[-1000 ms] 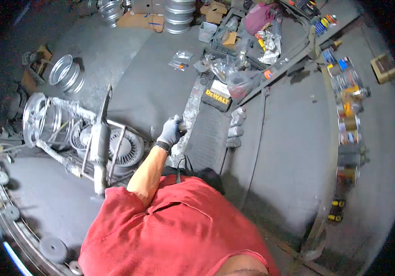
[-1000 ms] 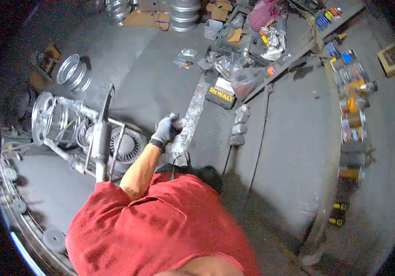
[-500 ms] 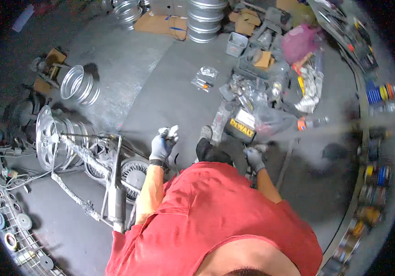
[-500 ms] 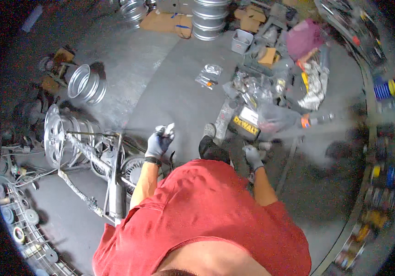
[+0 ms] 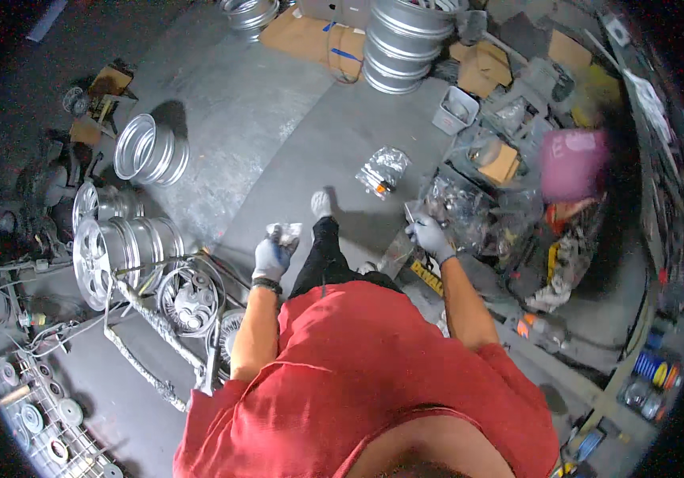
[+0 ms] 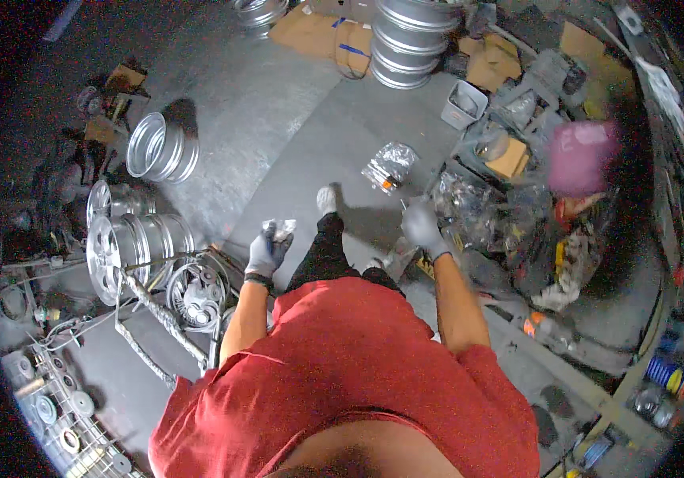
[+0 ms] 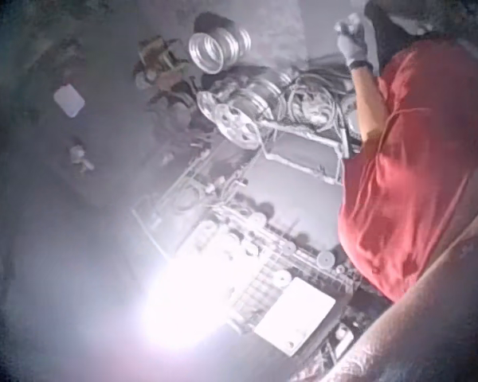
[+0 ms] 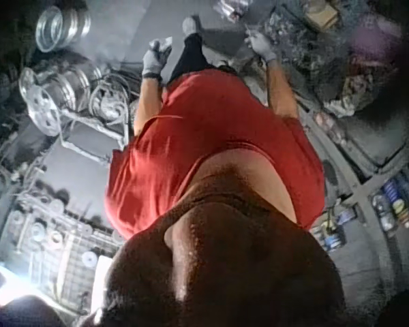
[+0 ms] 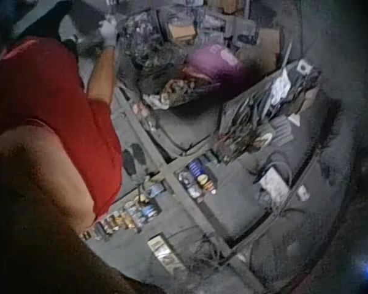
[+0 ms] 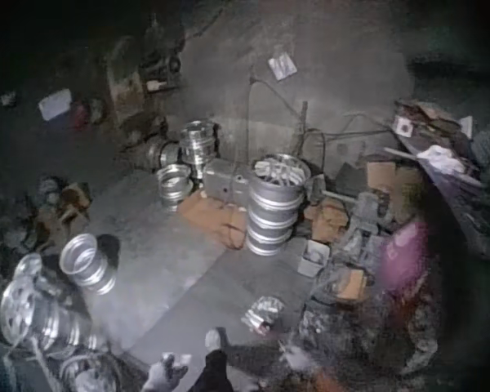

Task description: The person sits on the floor and installs a center cap onto a bronze-colored wheel rim. They then use a wrench to tighten lug nuts around the rim's perimeter. The person finishes by standing up and walking through the workshop.

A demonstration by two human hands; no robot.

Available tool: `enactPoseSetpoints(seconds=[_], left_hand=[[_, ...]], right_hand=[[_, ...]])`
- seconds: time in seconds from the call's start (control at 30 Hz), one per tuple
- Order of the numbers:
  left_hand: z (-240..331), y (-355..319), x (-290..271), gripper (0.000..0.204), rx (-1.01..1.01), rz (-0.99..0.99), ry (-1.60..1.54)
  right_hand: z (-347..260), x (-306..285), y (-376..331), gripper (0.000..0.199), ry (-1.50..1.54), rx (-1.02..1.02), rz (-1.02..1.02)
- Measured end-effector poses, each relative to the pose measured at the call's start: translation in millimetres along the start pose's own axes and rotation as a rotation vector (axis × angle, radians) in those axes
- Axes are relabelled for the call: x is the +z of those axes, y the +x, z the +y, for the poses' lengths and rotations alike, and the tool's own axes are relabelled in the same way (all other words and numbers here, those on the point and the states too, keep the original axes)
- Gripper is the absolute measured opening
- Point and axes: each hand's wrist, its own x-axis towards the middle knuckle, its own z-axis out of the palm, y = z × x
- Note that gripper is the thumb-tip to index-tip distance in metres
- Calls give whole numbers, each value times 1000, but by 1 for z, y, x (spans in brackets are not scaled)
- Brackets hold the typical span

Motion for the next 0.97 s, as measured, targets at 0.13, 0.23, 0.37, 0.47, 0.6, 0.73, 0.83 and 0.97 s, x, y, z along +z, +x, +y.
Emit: enactPoseSetpoints(seconds=[0.13, 0.23, 0.37, 0.47, 0.6, 0.73, 0.83, 0.97], left_hand=[[16, 115, 38, 28, -496, -178, -1228], [28, 201, 63, 27, -483, -199, -1083], [44, 278, 79, 32, -627, -287, -1215], [45, 318, 98, 36, -763, -340, -1090], [24, 340, 144, 30, -768, -461, -1173], [-4, 344, 228, 32, -712, -478, -1109], [-33, 339, 319, 31, -629, -419, -967], [-94, 330, 452, 41, -408, -437, -670]], right_hand=[[6, -9, 41, 24, -366, -231, 274], [0, -22, 59, 33, -384, 26, 333], [-38, -37, 63, 20, -27, 275, 267], [-72, -44, 100, 18, 29, 237, 310], [-74, -41, 155, 31, 47, 378, 301], [3, -21, 258, 20, -86, 278, 223], [67, -23, 335, 18, -269, 43, 111], [136, -20, 421, 22, -460, 16, 75]])
